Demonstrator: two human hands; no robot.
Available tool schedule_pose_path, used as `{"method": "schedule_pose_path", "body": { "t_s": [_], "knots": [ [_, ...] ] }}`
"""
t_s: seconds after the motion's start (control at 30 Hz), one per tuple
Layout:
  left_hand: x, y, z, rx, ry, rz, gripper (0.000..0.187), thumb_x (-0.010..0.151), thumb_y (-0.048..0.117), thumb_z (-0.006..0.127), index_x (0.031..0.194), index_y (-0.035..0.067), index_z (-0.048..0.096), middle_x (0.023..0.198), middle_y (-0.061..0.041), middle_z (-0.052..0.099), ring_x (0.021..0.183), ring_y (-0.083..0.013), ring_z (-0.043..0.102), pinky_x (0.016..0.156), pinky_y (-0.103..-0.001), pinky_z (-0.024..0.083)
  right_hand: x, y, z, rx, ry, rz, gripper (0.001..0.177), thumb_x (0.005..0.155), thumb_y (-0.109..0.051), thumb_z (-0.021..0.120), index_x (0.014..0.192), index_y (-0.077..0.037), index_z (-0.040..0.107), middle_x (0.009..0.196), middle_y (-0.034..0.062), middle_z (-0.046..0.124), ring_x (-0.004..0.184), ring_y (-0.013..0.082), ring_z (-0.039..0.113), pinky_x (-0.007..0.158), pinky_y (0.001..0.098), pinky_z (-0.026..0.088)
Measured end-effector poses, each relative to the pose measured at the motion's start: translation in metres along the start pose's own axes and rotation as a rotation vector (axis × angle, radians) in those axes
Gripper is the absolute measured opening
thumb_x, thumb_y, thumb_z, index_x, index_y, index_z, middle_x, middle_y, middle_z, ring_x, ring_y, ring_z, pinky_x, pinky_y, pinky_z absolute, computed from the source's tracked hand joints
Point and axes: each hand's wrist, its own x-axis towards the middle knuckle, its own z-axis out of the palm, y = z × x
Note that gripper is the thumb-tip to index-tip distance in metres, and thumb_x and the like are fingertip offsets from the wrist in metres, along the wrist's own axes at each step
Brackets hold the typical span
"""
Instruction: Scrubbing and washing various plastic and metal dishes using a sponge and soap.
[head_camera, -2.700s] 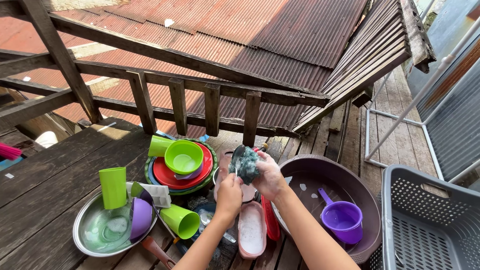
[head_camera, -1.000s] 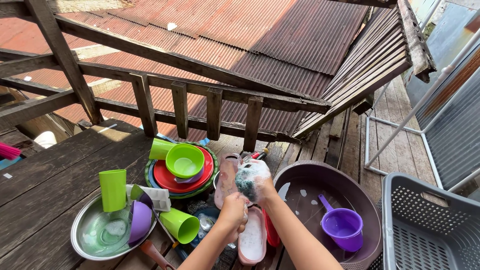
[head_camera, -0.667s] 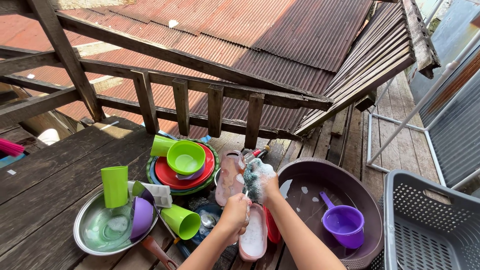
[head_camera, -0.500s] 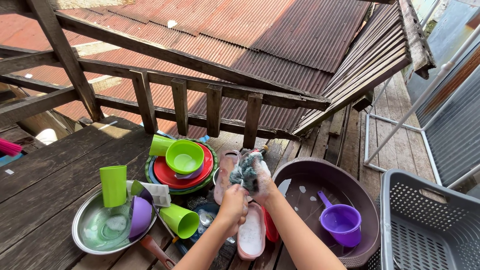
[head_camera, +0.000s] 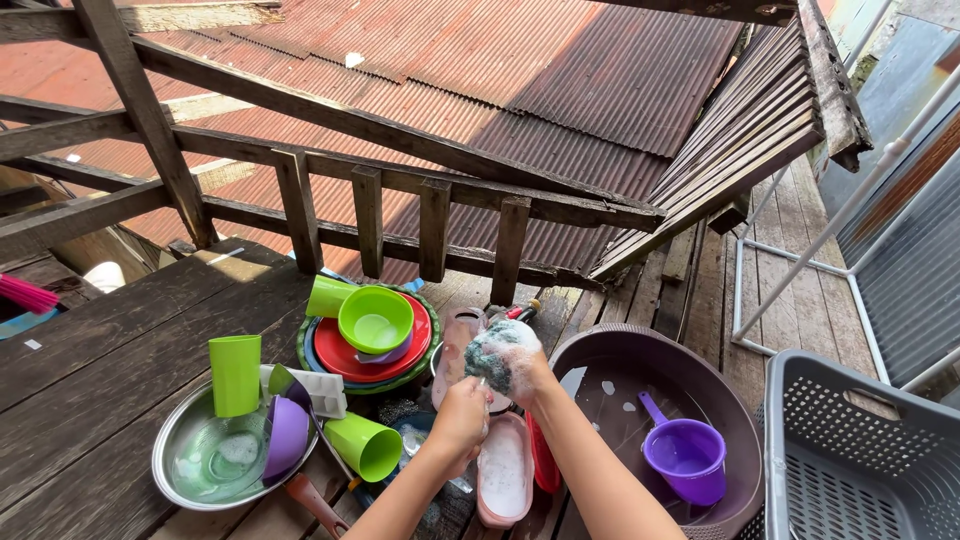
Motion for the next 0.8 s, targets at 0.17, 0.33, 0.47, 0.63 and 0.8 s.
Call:
{"method": "schedule_pose_path", "body": {
  "t_s": [0.17,0.33,0.47,0.63,0.8],
  "knots": [
    [0.046,-0.055,-0.018,0.203,0.006,0.222,0.022,0.102,0.017,0.045,0.09,0.007,0.059,0.06,0.001,0.05,0.043,-0.0081,0.044,0.035,-0.028,0.031,-0.013,-0.013,0.003,-0.29,0.089,-0.162,0.012,0.092,-0.001,0.067,0.104,-0.001,0.067,0.092,0.0117,0.071,0.077,0.0267,0.071,0.066,0.043,0.062],
    [-0.007,-0.005,0.005,0.06,-0.042,0.07,0.019,0.102,0.019,0.044,0.089,0.01,0.055,0.057,0.002,0.043,0.039,-0.0098,0.035,0.033,-0.029,0.022,-0.004,-0.009,-0.01,-0.125,0.121,-0.229,0.021,0.096,-0.017,0.053,0.103,-0.002,0.066,0.094,0.0135,0.072,0.079,0.0287,0.072,0.069,0.0472,0.063],
    [-0.014,0.01,0.014,0.056,-0.025,0.065,0.02,0.102,0.019,0.044,0.089,0.011,0.056,0.055,0.003,0.041,0.036,-0.0084,0.032,0.032,-0.028,0.02,0.009,-0.008,-0.013,-0.007,0.097,-0.348,0.019,0.098,-0.015,0.053,0.102,-0.002,0.066,0.094,0.0126,0.072,0.082,0.0258,0.071,0.075,0.0402,0.06],
    [-0.008,0.015,0.017,-0.058,-0.025,0.131,0.017,0.102,0.018,0.042,0.09,0.011,0.053,0.055,0.002,0.041,0.035,-0.0089,0.032,0.032,-0.029,0.019,-0.003,-0.015,0.015,-0.118,-0.022,-0.327,0.003,0.095,-0.002,0.063,0.098,-0.001,0.063,0.089,0.0105,0.067,0.079,0.0234,0.067,0.07,0.0402,0.059],
    [-0.023,0.023,0.012,-0.079,-0.082,0.029,0.014,0.102,0.018,0.045,0.093,0.013,0.055,0.056,0.005,0.04,0.036,-0.0077,0.029,0.033,-0.027,0.016,-0.019,-0.034,0.055,-0.206,0.163,-0.392,0.03,0.085,0.005,0.061,0.107,-0.015,0.061,0.089,0.0055,0.067,0.077,0.0194,0.067,0.068,0.036,0.059]
  ]
}}
